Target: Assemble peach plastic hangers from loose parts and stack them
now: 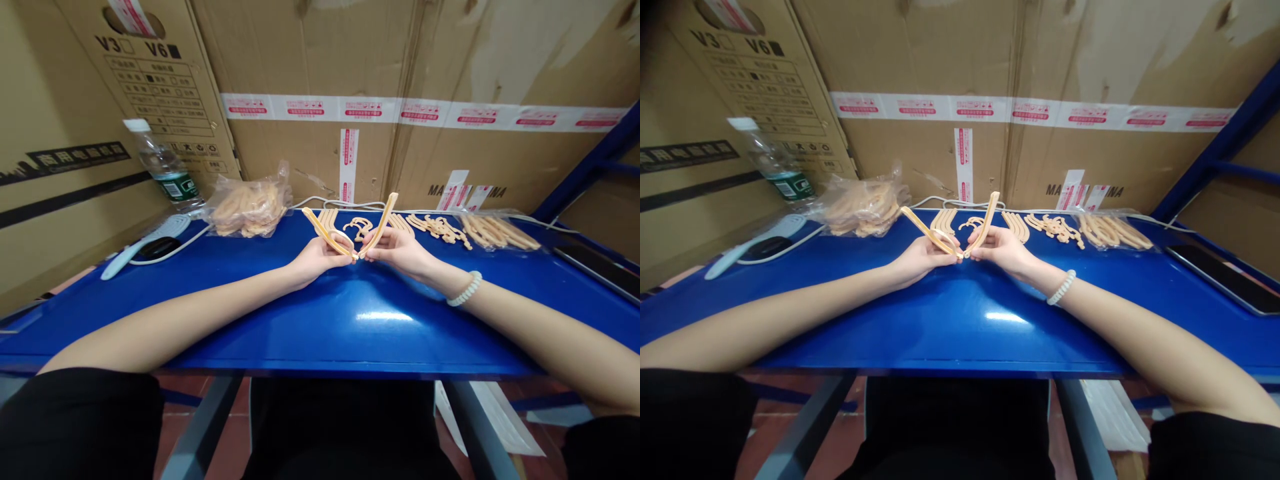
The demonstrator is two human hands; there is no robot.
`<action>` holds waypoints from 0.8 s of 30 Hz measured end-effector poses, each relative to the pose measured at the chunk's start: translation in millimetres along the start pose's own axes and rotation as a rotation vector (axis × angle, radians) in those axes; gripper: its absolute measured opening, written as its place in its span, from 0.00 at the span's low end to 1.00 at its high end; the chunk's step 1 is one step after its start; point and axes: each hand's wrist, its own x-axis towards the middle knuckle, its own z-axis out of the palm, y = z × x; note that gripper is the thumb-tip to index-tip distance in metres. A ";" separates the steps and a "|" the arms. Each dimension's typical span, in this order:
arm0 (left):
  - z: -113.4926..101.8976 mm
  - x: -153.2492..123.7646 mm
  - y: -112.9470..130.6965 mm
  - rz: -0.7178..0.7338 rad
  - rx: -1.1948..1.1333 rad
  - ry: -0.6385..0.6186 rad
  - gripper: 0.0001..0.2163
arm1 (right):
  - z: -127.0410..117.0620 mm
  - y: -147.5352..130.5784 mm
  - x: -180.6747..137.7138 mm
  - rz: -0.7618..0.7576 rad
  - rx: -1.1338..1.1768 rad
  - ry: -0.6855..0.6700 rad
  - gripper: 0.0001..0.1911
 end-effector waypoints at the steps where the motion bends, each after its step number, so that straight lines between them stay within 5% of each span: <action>1: -0.4 0.2 -0.1 -0.003 0.001 -0.001 0.16 | -0.1 0.0 0.0 -0.007 -0.019 -0.006 0.20; 24: -1.0 -4.5 -2.9 -0.047 0.015 0.107 0.20 | 12.7 -1.2 -11.3 -0.063 -0.147 0.057 0.18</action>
